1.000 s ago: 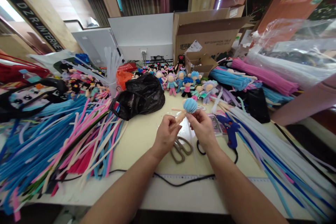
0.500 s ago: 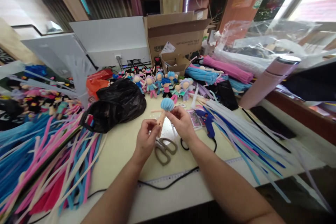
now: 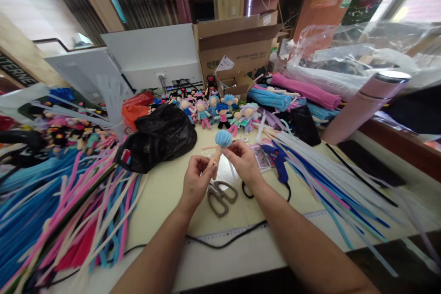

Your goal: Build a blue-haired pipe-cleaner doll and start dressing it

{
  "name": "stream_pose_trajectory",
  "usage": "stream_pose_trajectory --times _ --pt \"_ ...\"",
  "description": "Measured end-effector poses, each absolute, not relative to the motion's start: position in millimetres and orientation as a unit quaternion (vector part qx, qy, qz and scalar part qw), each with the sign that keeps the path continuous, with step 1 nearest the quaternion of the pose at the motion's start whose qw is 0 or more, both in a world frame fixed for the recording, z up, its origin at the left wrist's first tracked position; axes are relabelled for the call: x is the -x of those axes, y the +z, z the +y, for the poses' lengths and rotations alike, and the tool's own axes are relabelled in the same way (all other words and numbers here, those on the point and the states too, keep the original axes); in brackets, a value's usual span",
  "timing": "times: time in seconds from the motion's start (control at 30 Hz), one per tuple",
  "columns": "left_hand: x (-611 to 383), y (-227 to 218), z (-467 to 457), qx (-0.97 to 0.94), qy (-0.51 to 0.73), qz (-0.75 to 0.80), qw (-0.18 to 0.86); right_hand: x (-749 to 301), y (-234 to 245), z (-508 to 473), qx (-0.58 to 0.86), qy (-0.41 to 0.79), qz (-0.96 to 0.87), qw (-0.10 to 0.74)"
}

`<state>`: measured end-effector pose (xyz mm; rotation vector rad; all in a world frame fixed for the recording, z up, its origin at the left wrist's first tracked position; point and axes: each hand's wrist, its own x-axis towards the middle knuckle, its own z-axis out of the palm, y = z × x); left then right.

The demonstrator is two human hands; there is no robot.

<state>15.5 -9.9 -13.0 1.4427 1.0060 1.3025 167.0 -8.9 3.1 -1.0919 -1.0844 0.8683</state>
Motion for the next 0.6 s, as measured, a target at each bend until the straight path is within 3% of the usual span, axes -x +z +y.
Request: stream_pose_trajectory --times 0.6 --pt "-11.8 -18.0 -8.8 -0.604 0.515 0.41 0.45 -167.7 2.6 -10.3 0.485 0.388 -0.474 0.625"
